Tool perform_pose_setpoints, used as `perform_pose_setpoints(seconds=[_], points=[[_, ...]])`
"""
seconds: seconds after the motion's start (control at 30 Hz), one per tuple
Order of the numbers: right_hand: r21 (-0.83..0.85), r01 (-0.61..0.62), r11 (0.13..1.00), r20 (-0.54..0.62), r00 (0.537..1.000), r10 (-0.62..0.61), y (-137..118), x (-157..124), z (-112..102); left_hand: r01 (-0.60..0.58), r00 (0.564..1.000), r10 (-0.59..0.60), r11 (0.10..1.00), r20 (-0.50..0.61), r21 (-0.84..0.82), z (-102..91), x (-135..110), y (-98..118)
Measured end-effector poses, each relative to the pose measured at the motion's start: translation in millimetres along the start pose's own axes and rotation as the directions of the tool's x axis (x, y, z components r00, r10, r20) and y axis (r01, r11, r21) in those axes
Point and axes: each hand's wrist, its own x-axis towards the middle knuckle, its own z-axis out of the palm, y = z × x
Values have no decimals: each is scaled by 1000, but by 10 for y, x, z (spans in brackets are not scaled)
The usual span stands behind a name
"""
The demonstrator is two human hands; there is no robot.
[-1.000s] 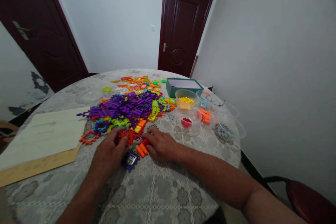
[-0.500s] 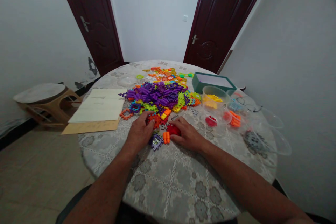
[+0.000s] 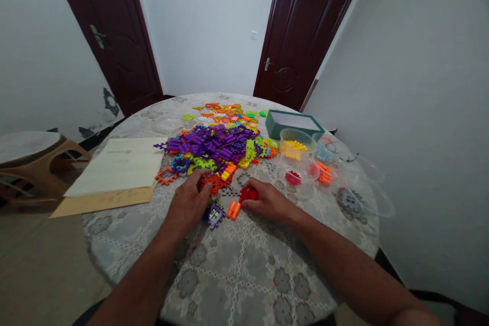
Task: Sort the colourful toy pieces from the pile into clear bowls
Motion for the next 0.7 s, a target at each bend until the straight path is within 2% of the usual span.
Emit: perform_pose_setpoints(seconds=[0.1,0.17,0.23,0.3,0.37,0.43,0.47,0.53,0.6,0.7], points=[[25,-3,1000,-68,998,4,-19,-17,-68,-13,1000,13,1000,0,21,0,13,-15],[2,16,1000,-168,986,-16,-61,-36,-158,-20,1000,21,999,-13,37,3,18,-19],[-50,27,998,-298,954,-41,-93,-65,-292,-22,1000,22,999,-17,43,7,19,-18],[-130,23,991,-447,891,-80,-77,-101,-458,-8,1000,8,999,-10,36,10,16,-13],[-245,-18,969,-582,802,-133,9,-133,-635,6,1000,-6,1000,2,24,11,11,-7],[-373,-112,921,-667,722,-183,158,-154,-795,6,1000,-6,1000,5,21,10,7,-2],[-427,-174,887,-690,697,-196,245,-160,-859,-3,1000,3,1000,0,21,10,6,0],[-507,-294,811,-708,678,-197,420,-169,-951,-19,1000,20,999,-13,26,12,3,1],[-553,-381,740,-712,678,-183,562,-179,-994,-22,1000,23,999,-18,25,19,3,-2],[-598,-426,679,-702,687,-186,674,-194,-1003,-4,1000,4,1000,-9,13,35,4,-13]])
